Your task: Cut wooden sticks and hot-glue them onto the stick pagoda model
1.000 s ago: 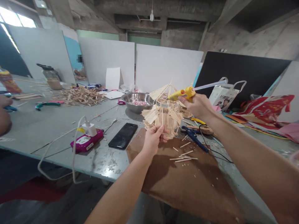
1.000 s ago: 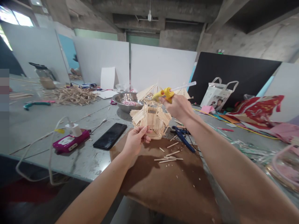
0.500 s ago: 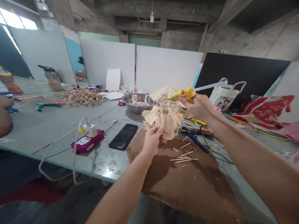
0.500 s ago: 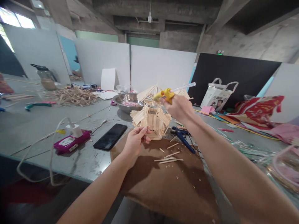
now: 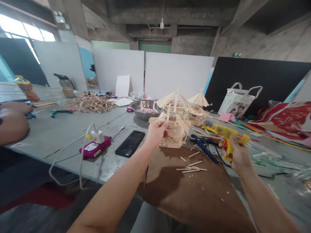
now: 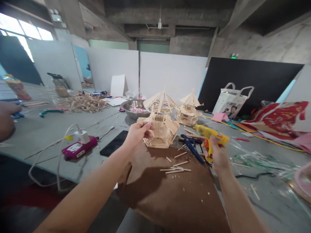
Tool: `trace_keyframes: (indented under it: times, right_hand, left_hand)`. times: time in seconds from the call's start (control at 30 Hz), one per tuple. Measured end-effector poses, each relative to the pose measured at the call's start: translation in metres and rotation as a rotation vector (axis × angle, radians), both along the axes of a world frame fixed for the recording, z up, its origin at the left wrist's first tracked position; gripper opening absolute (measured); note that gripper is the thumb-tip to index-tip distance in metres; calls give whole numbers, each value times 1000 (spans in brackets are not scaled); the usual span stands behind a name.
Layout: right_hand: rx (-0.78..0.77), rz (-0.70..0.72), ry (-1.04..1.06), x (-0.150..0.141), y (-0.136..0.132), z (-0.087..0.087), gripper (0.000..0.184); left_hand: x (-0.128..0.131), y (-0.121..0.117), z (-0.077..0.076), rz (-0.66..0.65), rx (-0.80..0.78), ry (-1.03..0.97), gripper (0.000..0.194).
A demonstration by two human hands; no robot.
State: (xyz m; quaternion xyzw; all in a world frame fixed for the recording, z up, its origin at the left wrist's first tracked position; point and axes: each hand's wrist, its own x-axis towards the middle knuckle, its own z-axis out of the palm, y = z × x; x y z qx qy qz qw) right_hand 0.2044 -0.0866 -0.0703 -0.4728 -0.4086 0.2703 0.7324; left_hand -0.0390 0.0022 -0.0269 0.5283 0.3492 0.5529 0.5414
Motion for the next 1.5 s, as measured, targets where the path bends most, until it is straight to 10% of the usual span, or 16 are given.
trace_keyframes:
  times: [0.33,1.5]
  right_hand:
    - [-14,106,305,20,-9,-25,28]
    - [12,98,295,16,-10,-21,36]
  left_hand:
    - [14,31,38,78,61,215,8]
    - [30,38,58,71,-57,328,9]
